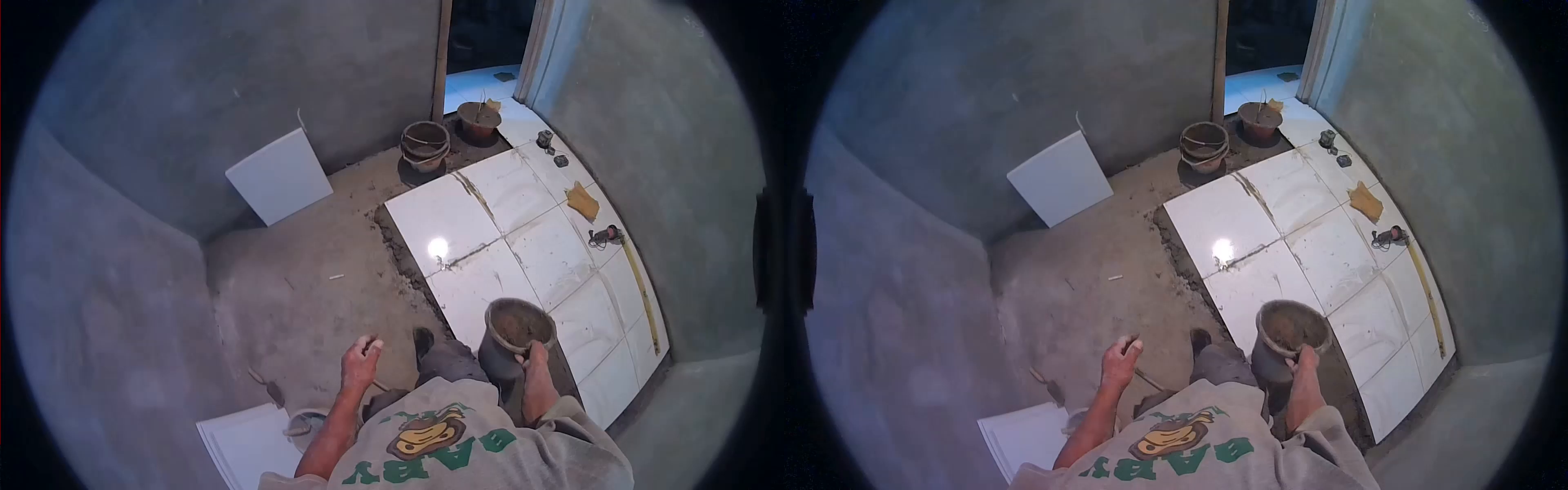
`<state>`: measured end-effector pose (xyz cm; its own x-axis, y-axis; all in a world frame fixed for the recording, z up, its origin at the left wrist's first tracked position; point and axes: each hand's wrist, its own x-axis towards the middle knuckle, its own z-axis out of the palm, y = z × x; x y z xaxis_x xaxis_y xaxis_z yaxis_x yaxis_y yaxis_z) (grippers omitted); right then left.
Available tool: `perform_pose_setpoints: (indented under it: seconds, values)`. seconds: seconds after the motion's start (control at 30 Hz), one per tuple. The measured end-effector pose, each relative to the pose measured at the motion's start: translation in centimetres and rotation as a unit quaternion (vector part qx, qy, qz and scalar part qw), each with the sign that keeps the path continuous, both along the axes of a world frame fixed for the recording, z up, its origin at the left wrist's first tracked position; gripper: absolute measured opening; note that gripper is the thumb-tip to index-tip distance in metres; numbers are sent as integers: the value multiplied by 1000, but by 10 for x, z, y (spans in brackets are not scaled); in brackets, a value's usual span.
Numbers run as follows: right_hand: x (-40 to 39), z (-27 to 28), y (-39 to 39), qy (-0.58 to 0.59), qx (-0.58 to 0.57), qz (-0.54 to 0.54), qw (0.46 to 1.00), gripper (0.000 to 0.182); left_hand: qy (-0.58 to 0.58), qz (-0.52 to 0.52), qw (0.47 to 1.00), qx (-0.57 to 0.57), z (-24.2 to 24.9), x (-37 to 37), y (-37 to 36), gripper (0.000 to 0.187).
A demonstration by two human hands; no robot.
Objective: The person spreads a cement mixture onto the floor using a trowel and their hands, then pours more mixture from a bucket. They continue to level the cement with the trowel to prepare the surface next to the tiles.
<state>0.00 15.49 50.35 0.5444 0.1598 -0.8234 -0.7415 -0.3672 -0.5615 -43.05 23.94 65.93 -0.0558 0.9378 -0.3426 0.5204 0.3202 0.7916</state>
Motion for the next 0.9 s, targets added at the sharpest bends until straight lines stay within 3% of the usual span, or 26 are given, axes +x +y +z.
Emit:
perform_pose_setpoints:
  seconds: [0.1,0.17,0.23,0.37,0.43,0.5,0.57,0.63,0.7,0.73,0.77,0.83,0.9]
  values:
    - [-12,27,133,-14,43,48,998,41,15,-30,998,47,27,4,103,41]
    - [-17,41,219,9,136,46,990,35,-23,-7,992,127,34,3,166,40]
    - [-34,79,307,-23,221,29,975,24,-55,-8,991,125,26,-1,219,40]
    - [-55,146,474,-54,369,44,927,18,-63,-36,996,45,22,-1,312,41]
    - [-44,144,556,-84,388,74,915,26,-52,-74,996,23,10,-4,360,40]
    - [-45,157,630,-72,402,43,912,21,-75,-84,993,-42,3,-14,418,37]
    - [-57,181,680,-106,395,44,911,20,-4,-137,990,-23,-27,-34,473,36]
    - [-54,170,739,-101,393,33,913,24,9,-175,984,-21,3,-39,538,37]
    - [-62,155,781,-128,338,15,932,15,2,-172,985,0,24,-46,595,38]
    - [-60,140,794,-114,310,48,943,16,8,-166,986,20,26,-50,619,37]
    - [-65,111,814,-119,305,-10,945,17,15,-175,984,22,25,-52,648,37]
    - [-72,55,817,-65,268,29,961,23,114,-189,973,59,15,-63,687,37]
    - [-111,32,799,-85,147,35,985,25,82,-171,981,44,-1,-70,706,37]
